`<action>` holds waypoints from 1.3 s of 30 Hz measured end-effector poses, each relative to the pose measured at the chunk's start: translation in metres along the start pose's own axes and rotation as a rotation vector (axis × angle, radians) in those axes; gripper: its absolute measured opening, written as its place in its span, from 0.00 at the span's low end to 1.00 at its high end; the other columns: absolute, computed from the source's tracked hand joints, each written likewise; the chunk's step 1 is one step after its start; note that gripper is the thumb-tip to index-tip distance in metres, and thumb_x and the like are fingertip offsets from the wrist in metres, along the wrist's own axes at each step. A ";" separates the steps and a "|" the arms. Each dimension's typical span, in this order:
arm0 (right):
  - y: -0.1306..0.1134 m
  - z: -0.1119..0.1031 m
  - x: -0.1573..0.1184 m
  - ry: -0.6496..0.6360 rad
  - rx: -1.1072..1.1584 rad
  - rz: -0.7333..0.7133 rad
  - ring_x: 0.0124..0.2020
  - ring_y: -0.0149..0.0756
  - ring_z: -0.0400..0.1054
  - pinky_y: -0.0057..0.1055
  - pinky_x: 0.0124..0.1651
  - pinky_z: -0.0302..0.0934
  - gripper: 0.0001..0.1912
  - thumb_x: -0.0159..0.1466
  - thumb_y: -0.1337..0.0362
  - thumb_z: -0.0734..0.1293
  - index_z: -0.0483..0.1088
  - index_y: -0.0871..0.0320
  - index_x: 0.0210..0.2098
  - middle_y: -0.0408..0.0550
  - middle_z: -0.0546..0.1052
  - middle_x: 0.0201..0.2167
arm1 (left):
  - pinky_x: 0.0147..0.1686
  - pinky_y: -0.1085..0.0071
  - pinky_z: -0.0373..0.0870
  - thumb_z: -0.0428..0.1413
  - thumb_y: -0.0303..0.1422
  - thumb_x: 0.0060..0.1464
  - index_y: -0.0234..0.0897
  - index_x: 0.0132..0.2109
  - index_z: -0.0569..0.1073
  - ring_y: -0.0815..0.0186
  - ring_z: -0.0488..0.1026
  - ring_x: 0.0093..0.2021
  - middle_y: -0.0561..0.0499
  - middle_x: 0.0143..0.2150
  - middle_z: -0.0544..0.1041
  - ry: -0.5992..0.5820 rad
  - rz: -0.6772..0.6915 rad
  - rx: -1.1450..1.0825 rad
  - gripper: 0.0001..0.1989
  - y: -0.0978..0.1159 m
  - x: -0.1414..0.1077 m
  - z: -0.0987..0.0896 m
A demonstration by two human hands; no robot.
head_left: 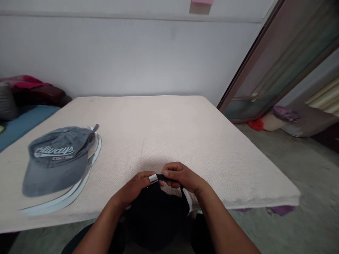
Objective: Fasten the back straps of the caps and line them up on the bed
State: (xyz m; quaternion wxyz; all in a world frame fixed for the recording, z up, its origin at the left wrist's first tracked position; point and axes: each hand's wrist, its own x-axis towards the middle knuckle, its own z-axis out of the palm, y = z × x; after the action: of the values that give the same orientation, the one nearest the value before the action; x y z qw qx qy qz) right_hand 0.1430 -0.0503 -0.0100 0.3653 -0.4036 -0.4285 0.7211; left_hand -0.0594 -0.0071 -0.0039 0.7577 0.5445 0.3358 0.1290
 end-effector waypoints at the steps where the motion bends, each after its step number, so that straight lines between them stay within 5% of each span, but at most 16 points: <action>1: 0.000 0.000 0.000 -0.021 -0.001 0.000 0.18 0.20 0.53 0.20 0.18 0.44 0.13 0.58 0.56 0.67 0.68 0.62 0.28 0.45 0.73 0.26 | 0.26 0.74 0.57 0.54 0.40 0.53 0.33 0.38 0.77 0.69 0.63 0.25 0.50 0.27 0.73 -0.006 -0.021 0.010 0.14 0.000 0.000 0.001; 9: 0.000 -0.001 -0.004 -0.084 0.024 -0.007 0.17 0.19 0.50 0.21 0.17 0.40 0.13 0.56 0.57 0.69 0.69 0.62 0.29 0.43 0.72 0.24 | 0.32 0.72 0.61 0.48 0.39 0.56 0.37 0.34 0.79 0.63 0.66 0.32 0.49 0.31 0.75 0.003 0.101 0.282 0.17 0.004 -0.001 0.002; 18: 0.004 0.002 0.000 -0.118 0.061 -0.030 0.15 0.19 0.50 0.20 0.17 0.40 0.11 0.56 0.60 0.69 0.66 0.60 0.33 0.41 0.72 0.21 | 0.31 0.71 0.61 0.49 0.38 0.55 0.35 0.34 0.79 0.64 0.67 0.30 0.49 0.29 0.75 -0.019 0.035 0.222 0.16 0.005 0.000 0.009; 28: 0.001 0.011 -0.001 -0.041 0.042 -0.065 0.16 0.19 0.51 0.19 0.17 0.42 0.12 0.56 0.60 0.70 0.69 0.60 0.37 0.35 0.63 0.18 | 0.31 0.73 0.62 0.58 0.35 0.50 0.36 0.41 0.78 0.68 0.70 0.27 0.50 0.29 0.77 -0.087 -0.080 -0.182 0.11 -0.008 0.006 0.015; 39: 0.006 0.000 -0.007 0.100 0.000 -0.073 0.21 0.24 0.61 0.23 0.25 0.54 0.13 0.61 0.56 0.65 0.68 0.60 0.39 0.41 0.69 0.23 | 0.29 0.76 0.65 0.60 0.31 0.48 0.35 0.36 0.76 0.70 0.72 0.26 0.52 0.28 0.77 0.080 0.004 -0.396 0.06 -0.013 0.008 0.005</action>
State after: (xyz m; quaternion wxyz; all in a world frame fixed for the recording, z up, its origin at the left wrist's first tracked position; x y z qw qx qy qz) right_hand 0.1447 -0.0591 -0.0135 0.4123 -0.4232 -0.4243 0.6862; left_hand -0.0528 -0.0112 -0.0173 0.8359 0.3798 0.3326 0.2156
